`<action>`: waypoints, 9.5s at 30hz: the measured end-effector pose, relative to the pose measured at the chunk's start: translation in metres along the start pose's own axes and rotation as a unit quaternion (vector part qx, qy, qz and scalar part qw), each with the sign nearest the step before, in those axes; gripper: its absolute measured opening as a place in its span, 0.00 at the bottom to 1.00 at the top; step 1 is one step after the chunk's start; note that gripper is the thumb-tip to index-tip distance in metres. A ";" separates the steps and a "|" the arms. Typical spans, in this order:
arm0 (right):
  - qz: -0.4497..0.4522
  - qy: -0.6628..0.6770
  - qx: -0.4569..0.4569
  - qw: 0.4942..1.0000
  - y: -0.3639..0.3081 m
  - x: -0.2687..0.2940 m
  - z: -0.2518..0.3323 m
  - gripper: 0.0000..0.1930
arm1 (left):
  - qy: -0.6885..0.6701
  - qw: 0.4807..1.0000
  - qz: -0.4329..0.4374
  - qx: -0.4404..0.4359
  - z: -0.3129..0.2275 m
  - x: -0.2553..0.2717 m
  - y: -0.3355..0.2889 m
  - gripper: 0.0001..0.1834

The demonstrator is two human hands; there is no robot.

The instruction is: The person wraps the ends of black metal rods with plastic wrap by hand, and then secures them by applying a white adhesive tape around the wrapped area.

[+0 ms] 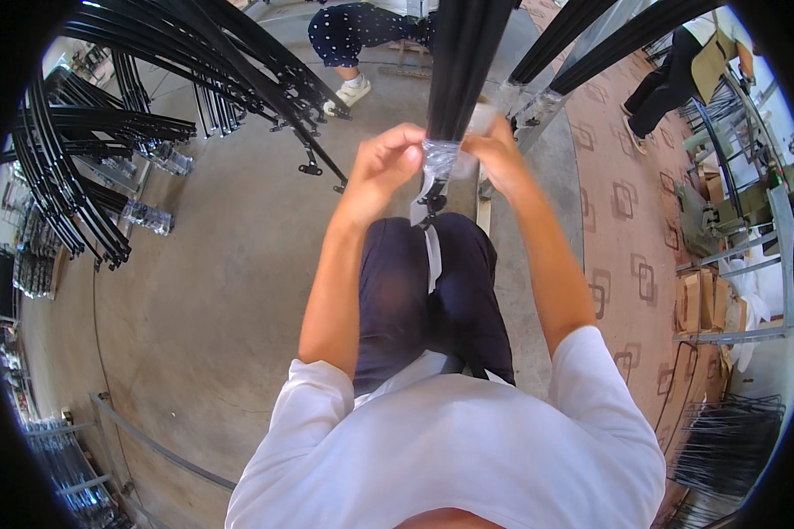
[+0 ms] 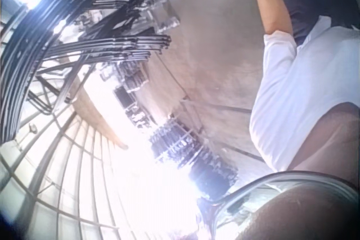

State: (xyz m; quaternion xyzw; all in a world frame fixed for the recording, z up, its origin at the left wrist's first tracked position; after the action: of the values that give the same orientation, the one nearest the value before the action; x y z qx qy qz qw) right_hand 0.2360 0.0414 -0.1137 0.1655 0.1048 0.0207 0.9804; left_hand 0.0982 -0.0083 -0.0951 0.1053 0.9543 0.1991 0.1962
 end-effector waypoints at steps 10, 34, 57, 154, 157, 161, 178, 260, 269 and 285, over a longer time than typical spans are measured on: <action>0.194 0.127 -0.113 0.966 -0.006 -0.093 0.000 0.30 | 0.298 0.871 -0.339 -0.194 -0.026 0.051 -0.039 0.31; -0.026 -0.002 0.039 0.999 -0.136 -0.040 -0.023 0.31 | 0.503 0.822 -0.193 -0.184 0.003 -0.013 -0.104 0.31; -0.070 0.036 -0.124 0.989 0.001 0.010 -0.087 0.17 | 0.070 0.995 -0.024 0.064 0.042 0.008 -0.025 0.18; 0.003 0.004 -0.025 1.000 -0.113 -0.029 -0.054 0.13 | -0.062 0.966 -0.238 0.084 0.058 0.044 -0.100 0.24; -0.033 0.007 -0.033 0.999 -0.116 -0.028 -0.056 0.12 | 0.014 0.979 -0.199 0.036 0.038 0.034 -0.095 0.26; -0.029 0.050 -0.104 0.993 -0.116 -0.027 -0.065 0.10 | 0.113 0.978 -0.178 0.003 0.039 0.031 -0.107 0.26; -0.036 0.018 -0.124 0.991 -0.117 -0.035 -0.047 0.11 | 0.326 0.942 -0.077 0.030 0.035 0.001 -0.127 0.27; 0.072 -0.315 -0.046 0.945 -0.150 -0.003 -0.050 0.18 | 0.416 0.888 -0.160 0.109 -0.028 0.072 -0.136 0.08; 0.102 0.143 -0.300 0.938 -0.115 -0.035 -0.066 0.21 | 0.254 0.904 -0.343 0.029 -0.002 0.094 -0.131 0.09; 0.092 -0.301 0.038 0.948 0.024 -0.095 -0.084 0.10 | 0.428 0.731 -0.368 -0.383 -0.084 0.151 0.014 0.16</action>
State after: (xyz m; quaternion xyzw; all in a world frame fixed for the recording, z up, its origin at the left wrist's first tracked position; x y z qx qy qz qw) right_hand 0.1254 0.0837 -0.1647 0.2096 -0.2104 0.0556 0.9533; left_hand -0.0706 0.0176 -0.0690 -0.4342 0.7447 0.4837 -0.1516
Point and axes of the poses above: each hand's wrist, its own y-axis towards the middle knuckle, its own x-axis out of the back of the hand, z = x × y, the point moved 7 cm from there along y, towards the middle knuckle, and after that the axes turned 13 degrees about -z, right-handed, at the moved point
